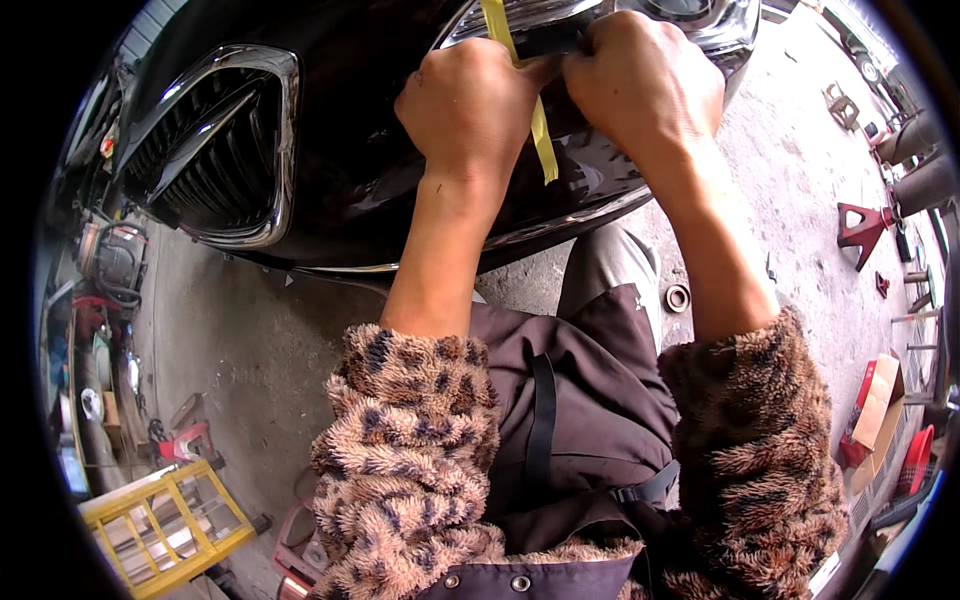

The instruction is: The person applies yellow masking tape to the front bumper of a dark-colored car. They smooth the tape, wipe the surface with a cloth, and apply additional strips to cover a specific area near the headlight.

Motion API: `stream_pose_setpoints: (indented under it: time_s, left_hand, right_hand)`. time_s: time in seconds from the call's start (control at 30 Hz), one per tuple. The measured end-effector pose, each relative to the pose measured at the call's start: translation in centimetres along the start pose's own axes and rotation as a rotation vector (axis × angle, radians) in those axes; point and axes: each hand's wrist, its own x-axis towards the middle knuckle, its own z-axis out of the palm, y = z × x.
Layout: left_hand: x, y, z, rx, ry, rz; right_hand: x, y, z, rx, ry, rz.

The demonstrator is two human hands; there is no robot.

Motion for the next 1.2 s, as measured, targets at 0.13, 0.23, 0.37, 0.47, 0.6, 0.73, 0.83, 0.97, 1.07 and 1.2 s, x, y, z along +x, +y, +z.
stream_pose_setpoints:
  time_s: [0.13,0.23,0.37,0.47,0.6,0.73,0.83,0.97,1.07,1.2]
  left_hand:
    - [0.3,0.1,0.2,0.015,0.008,0.012]
    - [0.0,0.0,0.1,-0.043,-0.003,0.001]
    - [0.0,0.6,0.0,-0.016,-0.012,-0.029]
    - [0.2,1.1,-0.4,-0.001,-0.042,-0.038]
    - [-0.1,0.6,-0.3,-0.030,-0.021,-0.045]
    - [0.1,0.4,0.0,-0.018,0.027,-0.023]
    - [0.1,0.3,0.2,-0.022,0.020,-0.026]
    - [0.0,1.1,0.3,-0.071,-0.010,-0.056]
    - [-0.3,-1.0,-0.6,-0.038,-0.023,-0.077]
    - [-1.3,-4.2,-2.8,0.121,-0.006,-0.134]
  right_hand:
    - [1.0,0.8,0.3,0.193,-0.086,0.191]
    - [0.6,0.9,1.1,0.328,-0.084,0.300]
    - [-0.1,0.7,1.7,0.493,-0.038,0.409]
    - [0.3,1.7,3.1,0.719,-0.011,0.462]
    - [-0.3,2.7,4.4,0.598,0.150,0.555]
    - [-2.7,11.3,3.9,0.896,0.244,0.571]
    - [-6.5,12.4,2.9,0.974,0.140,0.616]
    - [-11.6,14.1,4.9,1.104,0.064,0.668]
    - [-14.2,15.4,7.4,1.212,0.050,0.735]
    - [-14.7,15.0,7.6,1.247,0.061,0.729]
